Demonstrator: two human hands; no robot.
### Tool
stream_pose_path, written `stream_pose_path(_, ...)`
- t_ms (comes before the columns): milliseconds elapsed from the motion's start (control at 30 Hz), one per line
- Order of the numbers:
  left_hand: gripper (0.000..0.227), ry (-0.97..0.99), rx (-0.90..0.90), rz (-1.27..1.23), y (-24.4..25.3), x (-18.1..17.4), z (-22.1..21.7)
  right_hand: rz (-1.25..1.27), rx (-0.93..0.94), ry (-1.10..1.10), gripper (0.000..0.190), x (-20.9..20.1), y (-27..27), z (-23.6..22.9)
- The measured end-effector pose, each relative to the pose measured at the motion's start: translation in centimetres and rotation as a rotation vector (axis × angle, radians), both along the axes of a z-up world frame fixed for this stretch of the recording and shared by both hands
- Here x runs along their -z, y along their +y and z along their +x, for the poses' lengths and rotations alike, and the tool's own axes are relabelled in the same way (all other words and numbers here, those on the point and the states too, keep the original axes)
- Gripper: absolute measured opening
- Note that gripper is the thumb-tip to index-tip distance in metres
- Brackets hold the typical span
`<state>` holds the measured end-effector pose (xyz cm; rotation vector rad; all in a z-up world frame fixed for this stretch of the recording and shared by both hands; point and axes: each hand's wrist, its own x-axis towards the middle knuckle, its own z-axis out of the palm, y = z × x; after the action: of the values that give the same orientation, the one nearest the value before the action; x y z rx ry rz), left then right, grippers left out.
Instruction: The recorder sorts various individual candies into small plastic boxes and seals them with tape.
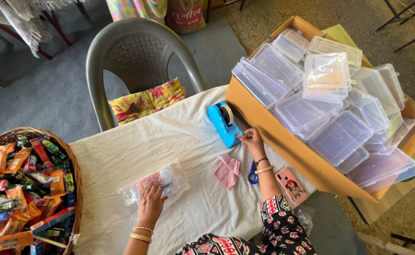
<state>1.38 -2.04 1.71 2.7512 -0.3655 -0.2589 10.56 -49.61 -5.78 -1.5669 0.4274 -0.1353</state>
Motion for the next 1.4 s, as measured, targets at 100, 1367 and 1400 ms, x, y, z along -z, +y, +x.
stream_pose_path(100,0.036,-0.01,-0.004,-0.003,0.0,-0.1,0.0,0.042,0.023,-0.005,0.026,0.9,-0.1,-0.4)
stream_pose_path(1367,0.02,-0.198,0.132,-0.017,0.4,3.2,-1.1,-0.811,-0.698,-0.651,0.068,-9.9,25.0,-4.9)
stream_pose_path(1400,0.02,-0.179,0.134,-0.024,0.5,3.0,-1.1,-0.861,-0.847,-0.633,0.07,-9.8,26.4,-4.6)
